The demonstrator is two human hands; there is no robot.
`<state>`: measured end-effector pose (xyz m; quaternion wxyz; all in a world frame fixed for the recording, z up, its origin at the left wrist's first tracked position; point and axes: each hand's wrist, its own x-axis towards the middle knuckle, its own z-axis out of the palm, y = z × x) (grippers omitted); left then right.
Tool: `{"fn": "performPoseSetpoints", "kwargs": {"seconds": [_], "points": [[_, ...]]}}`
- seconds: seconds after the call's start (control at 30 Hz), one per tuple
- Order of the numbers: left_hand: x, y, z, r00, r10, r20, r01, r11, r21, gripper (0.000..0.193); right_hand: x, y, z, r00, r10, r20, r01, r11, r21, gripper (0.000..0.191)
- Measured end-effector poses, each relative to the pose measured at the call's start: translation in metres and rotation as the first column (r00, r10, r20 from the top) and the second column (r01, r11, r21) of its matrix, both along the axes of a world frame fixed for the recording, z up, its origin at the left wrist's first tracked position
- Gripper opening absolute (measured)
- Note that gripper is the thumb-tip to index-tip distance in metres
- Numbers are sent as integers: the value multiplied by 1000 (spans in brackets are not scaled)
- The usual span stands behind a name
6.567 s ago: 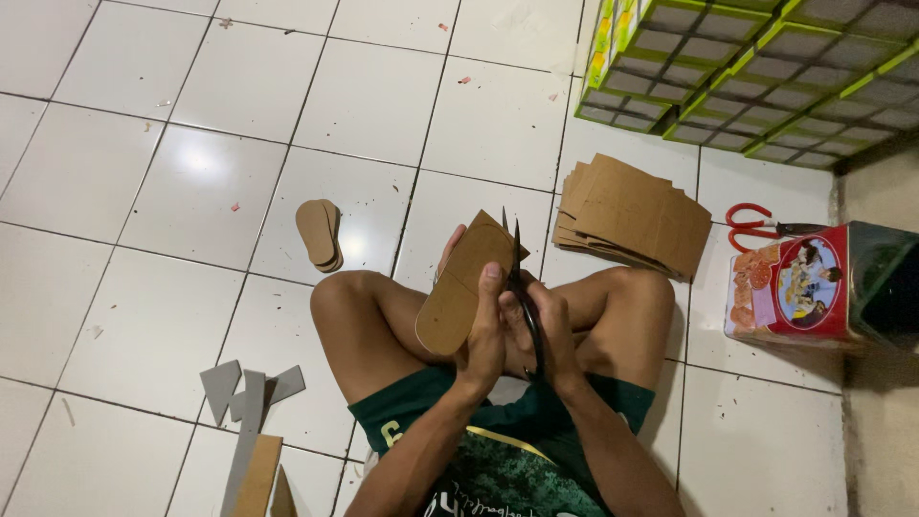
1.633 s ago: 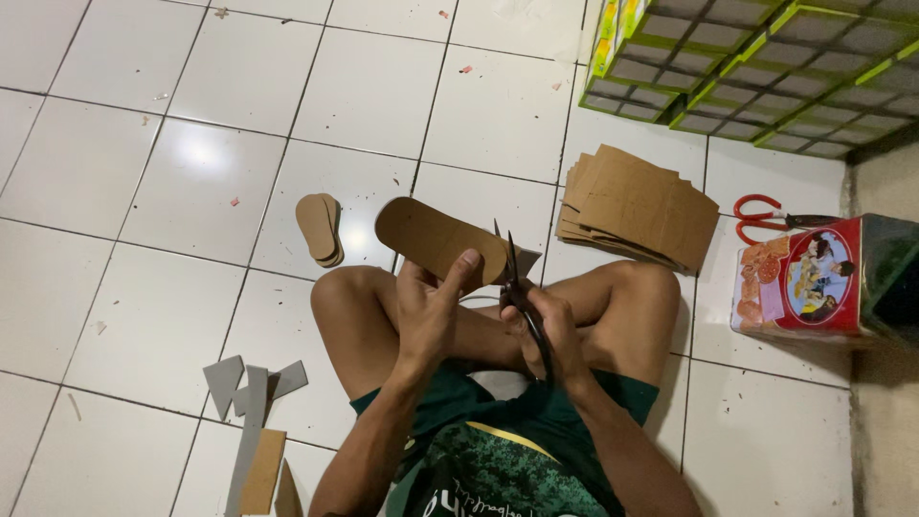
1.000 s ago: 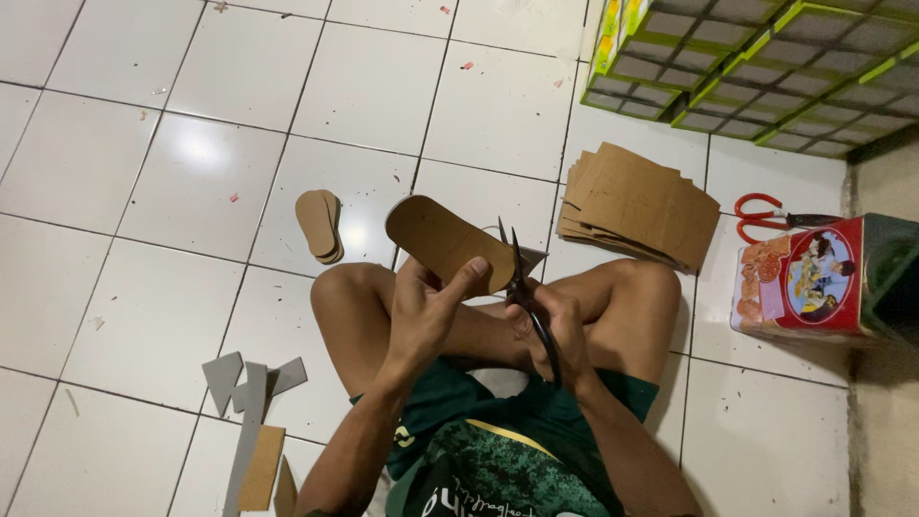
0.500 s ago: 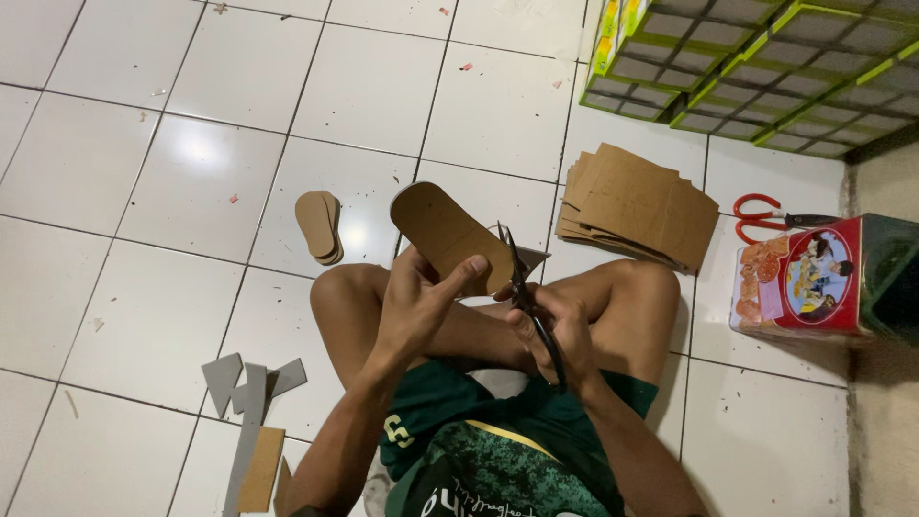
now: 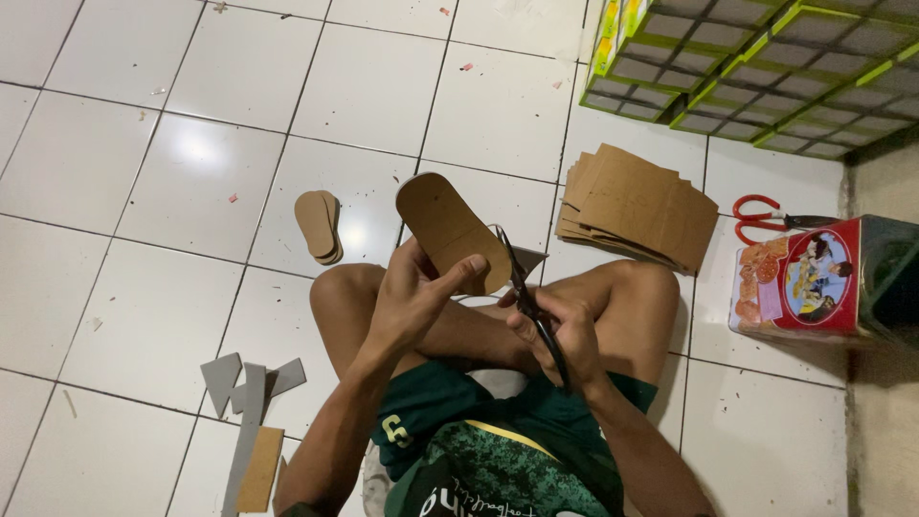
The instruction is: The person sits on the floor and cuts shoe insole shapes out of cardboard sheets using scissors, trimming around drawn outlines and setting finished cut pieces aside with a stack of completed cutouts. They then pick up a new cardboard sheet and begin cutting another insole outline.
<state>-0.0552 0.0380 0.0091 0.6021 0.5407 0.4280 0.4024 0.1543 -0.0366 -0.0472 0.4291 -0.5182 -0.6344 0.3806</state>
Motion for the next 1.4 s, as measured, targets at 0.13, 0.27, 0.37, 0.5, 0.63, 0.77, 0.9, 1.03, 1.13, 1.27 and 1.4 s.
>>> {"fn": "performPoseSetpoints", "kwargs": {"seconds": [0.13, 0.27, 0.37, 0.5, 0.63, 0.77, 0.9, 1.03, 1.13, 1.27, 1.4], "points": [[0, 2, 0, 1000, -14, -6, 14, 1000, -28, 37, 2, 0, 2, 1000, 21, -11, -21, 1000, 14, 60], [-1, 2, 1, 999, -32, 3, 32, 999, -15, 38, 3, 0, 3, 999, 34, -22, -33, 999, 36, 55], [-1, 3, 2, 999, -43, 23, 43, 999, -10, 39, 4, 0, 5, 999, 41, -16, -41, 998, 43, 51], [-1, 4, 2, 999, -29, -44, 28, 999, -20, 41, 6, 1, 9, 999, 37, 30, -38, 999, 29, 48], [-2, 6, 2, 998, -56, -35, 56, 998, -11, 42, 7, 0, 11, 998, 31, 53, -32, 999, 13, 46], [-3, 7, 2, 996, -56, -66, 56, 998, -4, 43, 8, 2, 8, 998, 44, 51, -46, 998, 45, 44], [-3, 7, 4, 996, -65, -66, 65, 998, -5, 41, 9, 2, 7, 992, 26, 125, -31, 999, 40, 40], [-3, 7, 6, 995, -77, -65, 75, 997, -35, 38, 11, -1, 11, 997, 37, 67, -41, 998, 51, 38], [-4, 7, 6, 996, -87, -30, 86, 995, -39, 37, 10, -1, 14, 996, 38, 84, -42, 998, 44, 36], [-4, 7, 5, 996, -88, -29, 88, 996, -20, 37, 10, 0, 17, 994, 53, 92, -61, 995, 82, 34], [-4, 7, 4, 994, -87, -68, 87, 996, -1, 37, 11, 0, 17, 991, 30, 130, -40, 996, 81, 31]]}}
